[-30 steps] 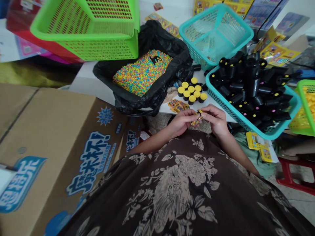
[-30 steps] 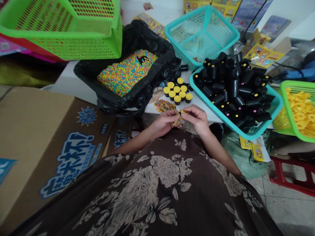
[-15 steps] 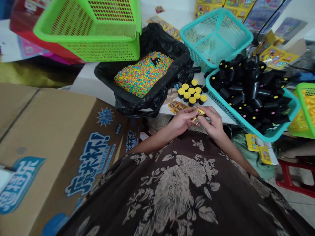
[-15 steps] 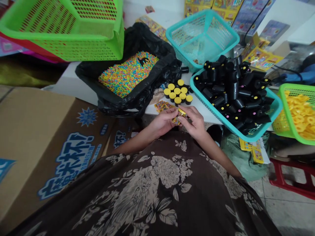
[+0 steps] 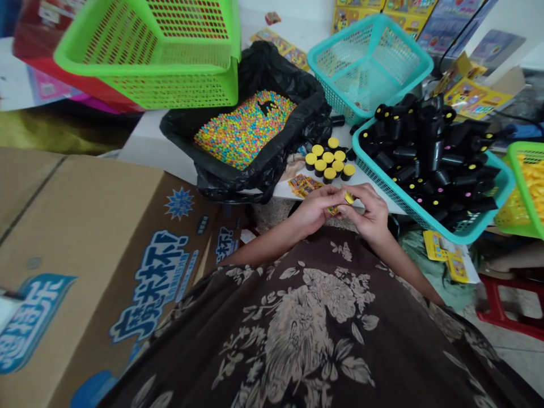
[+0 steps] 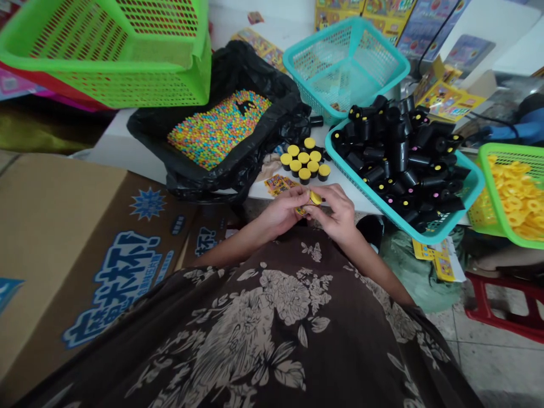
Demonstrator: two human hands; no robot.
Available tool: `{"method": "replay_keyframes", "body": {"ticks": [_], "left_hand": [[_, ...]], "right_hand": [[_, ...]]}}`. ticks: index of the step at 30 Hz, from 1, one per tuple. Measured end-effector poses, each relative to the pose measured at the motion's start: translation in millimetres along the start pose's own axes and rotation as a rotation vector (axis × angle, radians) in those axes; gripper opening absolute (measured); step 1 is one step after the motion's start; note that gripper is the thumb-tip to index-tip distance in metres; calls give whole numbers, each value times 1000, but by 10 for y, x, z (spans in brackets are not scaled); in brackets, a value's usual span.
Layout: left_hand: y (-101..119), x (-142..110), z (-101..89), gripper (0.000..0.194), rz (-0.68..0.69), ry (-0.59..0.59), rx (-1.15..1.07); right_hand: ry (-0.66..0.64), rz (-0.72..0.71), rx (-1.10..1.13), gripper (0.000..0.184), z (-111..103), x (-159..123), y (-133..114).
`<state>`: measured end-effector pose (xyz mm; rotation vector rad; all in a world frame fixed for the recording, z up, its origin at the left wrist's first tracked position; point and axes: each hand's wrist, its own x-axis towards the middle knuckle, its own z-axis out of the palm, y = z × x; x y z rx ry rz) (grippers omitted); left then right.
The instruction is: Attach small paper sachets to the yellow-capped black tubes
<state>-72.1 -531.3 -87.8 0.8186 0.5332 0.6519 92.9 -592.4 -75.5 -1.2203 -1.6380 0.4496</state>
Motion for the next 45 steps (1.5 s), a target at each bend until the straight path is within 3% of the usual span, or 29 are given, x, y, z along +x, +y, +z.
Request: {"method": "replay_keyframes", "body": {"ticks": [5,8,12,15,19,25,29,36,43,45], "left_hand": [[5,18,34,48,-82,-6,-103],[23,42,63,41,-69,27,-167],[90,76,88,34,-3,91,-243],[130,103,101,32,-20,99,-284],[113,137,139,14,-69,134,-351],[105,107,180,4,-141,186,-411],[124,88,187,4,-150,204,-416],[43,105,230,9,-131,263,-407],[43,93,224,14,-98,249,-326],[67,98,221,12,-88,244,-321]], "right_hand": [[173,-151,-181,25,-6,-51,38],[181,-292,-308,28,-2,-62,43],[191,-331,-296,41,4,-65,32],[205,-364,-411,39,19,-80,63],[207,-416,-574,32,34,-104,135],[219,-333,-397,38,14,-123,157],[211,-287,-452,34,33,-134,169],[176,-270,-334,37,40,-141,188],[211,-456,-482,40,34,-106,241],[224,-435,-443,44,43,-102,229]]}}
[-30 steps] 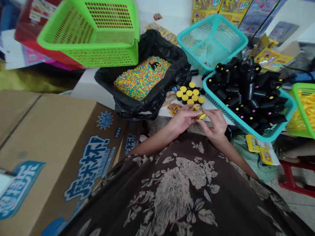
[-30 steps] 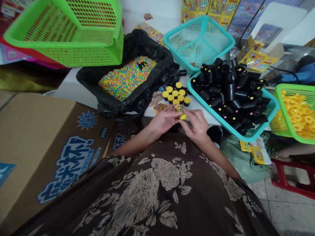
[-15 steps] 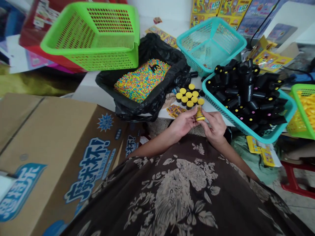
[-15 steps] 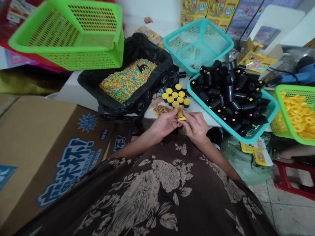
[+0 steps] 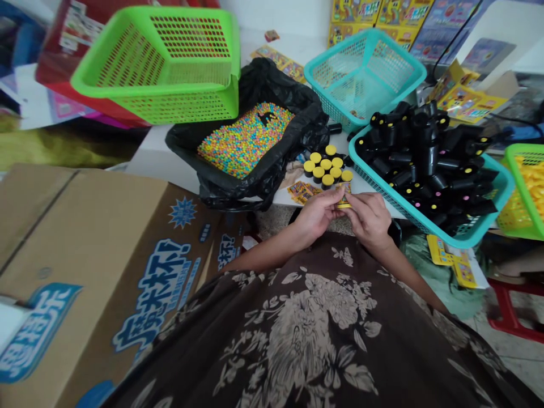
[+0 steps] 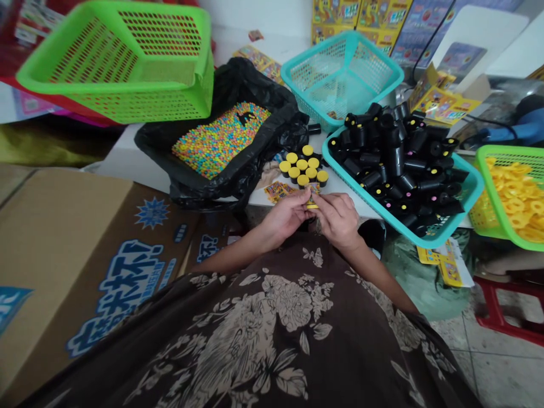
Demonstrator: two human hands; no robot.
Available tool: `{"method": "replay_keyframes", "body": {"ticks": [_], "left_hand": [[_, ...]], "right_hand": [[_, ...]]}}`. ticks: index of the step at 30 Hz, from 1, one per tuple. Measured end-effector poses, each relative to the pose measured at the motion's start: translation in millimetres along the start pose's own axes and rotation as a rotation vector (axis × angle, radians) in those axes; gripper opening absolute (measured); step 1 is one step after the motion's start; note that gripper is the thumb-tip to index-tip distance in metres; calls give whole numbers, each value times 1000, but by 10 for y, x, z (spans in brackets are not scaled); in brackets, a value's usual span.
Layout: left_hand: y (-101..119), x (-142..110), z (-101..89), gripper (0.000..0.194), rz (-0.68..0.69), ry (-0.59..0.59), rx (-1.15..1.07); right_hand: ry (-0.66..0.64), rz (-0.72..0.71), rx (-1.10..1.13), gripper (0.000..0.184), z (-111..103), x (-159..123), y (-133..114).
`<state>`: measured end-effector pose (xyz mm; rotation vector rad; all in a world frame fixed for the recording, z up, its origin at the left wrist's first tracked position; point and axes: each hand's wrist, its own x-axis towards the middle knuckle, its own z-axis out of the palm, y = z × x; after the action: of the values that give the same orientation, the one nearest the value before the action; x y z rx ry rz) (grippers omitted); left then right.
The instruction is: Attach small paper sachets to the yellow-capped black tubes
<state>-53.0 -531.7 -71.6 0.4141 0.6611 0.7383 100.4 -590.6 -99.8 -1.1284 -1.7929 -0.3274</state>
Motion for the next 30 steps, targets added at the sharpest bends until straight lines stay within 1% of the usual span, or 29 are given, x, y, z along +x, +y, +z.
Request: {"method": "replay_keyframes", "body": {"ticks": [3,5,8,12,14,18,21,23,27,30], "left_hand": [[34,5,8,10,-17,-8,-15],[44,8,11,12,-26,-4,-26],[30,15,12,16,-23,0,-27],[-19,15,0,17,-18,6,3],[-39,8,-15,17,-26,5,28],[-34,-11,-37,16,-37,-19,71],[0,-25,-30,14,-41,-57,80],[18,-33,-19,15,-45,-78,83],[6,-42,-3,17,-33,-80,71],[-30,-37,-1,18,-37,-90,70]], "right_hand": [[-32,130,45,38,5,-4,-18],[-55,170,52,32,9,-10,-19],[-60,162,64,30,15,-9,-15],[-76,185,57,28,10,-15,-7],[-78,169,42,28,4,-30,5],[-35,90,12,35,1,-47,27],[27,129,54,39,7,-28,14],[41,152,83,35,7,-11,-4],[37,157,94,21,4,6,-34],[38,204,89,17,9,10,-40]]}}
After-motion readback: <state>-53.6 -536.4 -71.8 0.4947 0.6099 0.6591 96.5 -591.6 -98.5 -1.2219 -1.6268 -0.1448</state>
